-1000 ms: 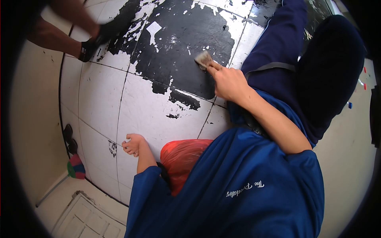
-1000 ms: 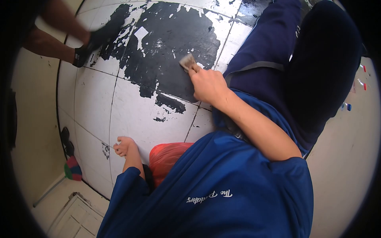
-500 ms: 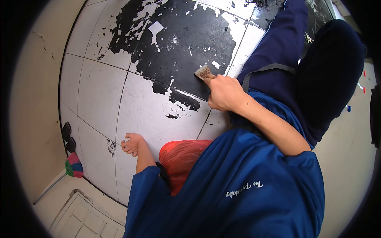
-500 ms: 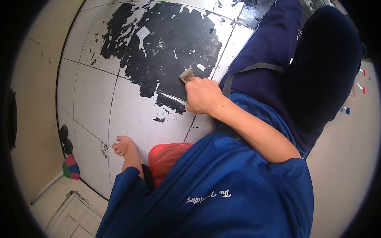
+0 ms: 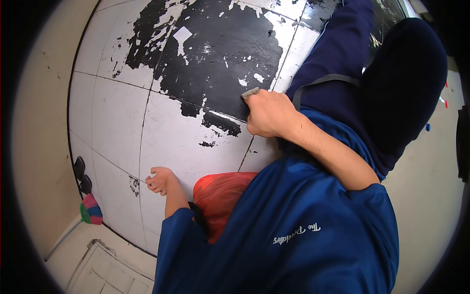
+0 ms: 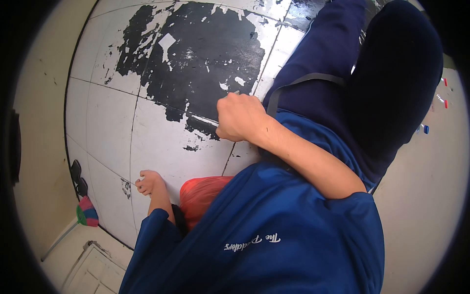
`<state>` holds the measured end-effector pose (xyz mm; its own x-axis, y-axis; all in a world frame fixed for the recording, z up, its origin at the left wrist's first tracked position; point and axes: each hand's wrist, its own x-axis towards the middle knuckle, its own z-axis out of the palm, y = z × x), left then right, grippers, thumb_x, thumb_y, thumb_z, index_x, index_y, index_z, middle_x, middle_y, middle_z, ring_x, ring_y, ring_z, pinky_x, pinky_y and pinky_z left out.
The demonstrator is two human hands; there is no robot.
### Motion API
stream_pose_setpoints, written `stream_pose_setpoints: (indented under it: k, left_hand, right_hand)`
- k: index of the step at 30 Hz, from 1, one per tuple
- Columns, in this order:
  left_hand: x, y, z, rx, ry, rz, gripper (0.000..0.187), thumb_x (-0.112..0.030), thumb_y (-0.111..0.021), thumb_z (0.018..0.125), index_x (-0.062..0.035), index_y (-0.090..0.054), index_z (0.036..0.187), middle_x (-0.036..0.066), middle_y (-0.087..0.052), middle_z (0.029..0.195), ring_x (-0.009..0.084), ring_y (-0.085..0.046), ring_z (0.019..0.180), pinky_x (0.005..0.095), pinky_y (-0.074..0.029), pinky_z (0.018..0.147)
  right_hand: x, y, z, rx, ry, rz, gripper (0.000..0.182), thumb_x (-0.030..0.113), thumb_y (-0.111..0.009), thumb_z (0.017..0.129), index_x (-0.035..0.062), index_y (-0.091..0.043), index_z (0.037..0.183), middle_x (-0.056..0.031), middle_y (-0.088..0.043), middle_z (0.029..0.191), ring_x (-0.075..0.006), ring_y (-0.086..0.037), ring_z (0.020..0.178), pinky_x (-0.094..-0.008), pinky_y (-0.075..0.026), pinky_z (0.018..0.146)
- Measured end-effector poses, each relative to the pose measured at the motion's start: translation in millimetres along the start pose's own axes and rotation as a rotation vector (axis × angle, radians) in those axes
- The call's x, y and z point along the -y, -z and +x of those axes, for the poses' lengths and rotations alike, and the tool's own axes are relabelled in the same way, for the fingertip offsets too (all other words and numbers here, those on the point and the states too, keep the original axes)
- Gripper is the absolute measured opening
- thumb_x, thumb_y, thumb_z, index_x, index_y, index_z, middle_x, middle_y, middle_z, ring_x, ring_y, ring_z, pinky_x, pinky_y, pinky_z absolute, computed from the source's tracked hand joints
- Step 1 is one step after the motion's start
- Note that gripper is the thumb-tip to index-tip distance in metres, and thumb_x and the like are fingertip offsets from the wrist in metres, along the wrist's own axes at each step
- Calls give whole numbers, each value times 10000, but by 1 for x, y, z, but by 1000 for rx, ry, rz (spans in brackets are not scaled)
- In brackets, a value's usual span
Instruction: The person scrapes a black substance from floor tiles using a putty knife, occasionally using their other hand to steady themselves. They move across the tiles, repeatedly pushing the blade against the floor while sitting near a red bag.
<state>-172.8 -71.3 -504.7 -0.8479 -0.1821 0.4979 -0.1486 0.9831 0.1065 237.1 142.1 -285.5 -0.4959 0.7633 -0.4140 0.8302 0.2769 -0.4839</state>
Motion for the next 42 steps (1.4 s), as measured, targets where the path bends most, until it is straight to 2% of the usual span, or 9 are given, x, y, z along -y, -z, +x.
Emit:
stream_pose_setpoints:
  k: [8, 19, 21, 24, 28, 31, 36, 39, 42]
  left_hand:
    - [0, 2, 1, 34, 3, 48, 397, -431, -515, 841, -221, -583, 1172, 52, -549, 1317, 272, -495, 1224, 523, -361, 924]
    - [-10, 30, -2, 219, -7, 76, 435, -448, -456, 912, -214, -542, 1269, 67, -488, 1416, 294, -449, 1307, 542, -357, 993]
    - [-6, 27, 0, 231, 1, 88, 450, -455, -457, 911, -217, -536, 1284, 69, -491, 1413, 302, -446, 1312, 545, -359, 990]
    - [-13, 37, -4, 244, -3, 76, 425, -427, -476, 914, -209, -570, 1265, 94, -506, 1399, 312, -451, 1307, 554, -360, 992]
    - [-61, 94, -36, 177, -935, -418, 330, -208, -605, 903, -76, -637, 1203, 161, -547, 1347, 347, -441, 1326, 539, -358, 1056]
    - [-129, 193, -119, 850, -1291, -794, 389, -109, -631, 902, -34, -607, 1283, 206, -520, 1403, 394, -411, 1363, 486, -286, 1161]
    - [-123, 233, -206, 880, -1348, -549, 621, -361, -527, 982, -137, -364, 1538, 156, -241, 1640, 399, -167, 1520, 670, -117, 1168]
    - [-106, 194, -214, 770, -1425, -392, 656, -402, -481, 1003, -175, -293, 1589, 142, -168, 1672, 404, -116, 1533, 675, -73, 1173]
    - [-98, 187, -219, 665, -1456, -359, 651, -438, -434, 1012, -214, -274, 1603, 103, -153, 1685, 377, -108, 1543, 676, -49, 1176]
  right_hand:
    - [-8, -14, -11, 92, 76, -97, 261, 144, -700, 663, -23, -735, 861, -202, -702, 913, -383, -730, 824, -433, -592, 699]
    - [-35, -54, 10, -289, 176, -169, 408, 82, -675, 683, -152, -659, 1016, -305, -652, 1127, -350, -733, 689, -422, -592, 595]
    - [-25, -24, -12, 42, 155, -100, 490, 62, -665, 693, -165, -627, 1126, -313, -613, 1227, -340, -735, 686, -415, -591, 592]
    - [-36, -23, -21, -33, 195, -69, 524, 60, -667, 694, -160, -621, 1167, -304, -599, 1273, -328, -731, 674, -406, -588, 593]
    - [-65, -40, -9, -103, 277, -143, 595, 86, -682, 698, -147, -588, 1237, -300, -545, 1375, -322, -734, 709, -406, -587, 613]
    - [-58, -29, -17, -26, 220, -95, 693, 95, -716, 645, -96, -566, 1294, -219, -542, 1413, -339, -729, 723, -419, -584, 627]
    - [-55, -26, -19, 15, 210, -93, 701, 86, -722, 640, -87, -568, 1302, -201, -530, 1442, -333, -732, 731, -411, -589, 637]
    - [-65, -46, -1, -165, 228, -87, 687, 79, -720, 634, -89, -577, 1285, -206, -558, 1401, -345, -732, 755, -410, -591, 653]
    - [-55, -28, -7, -26, 207, -64, 682, 75, -715, 632, -86, -578, 1280, -208, -566, 1390, -354, -728, 759, -419, -589, 659]
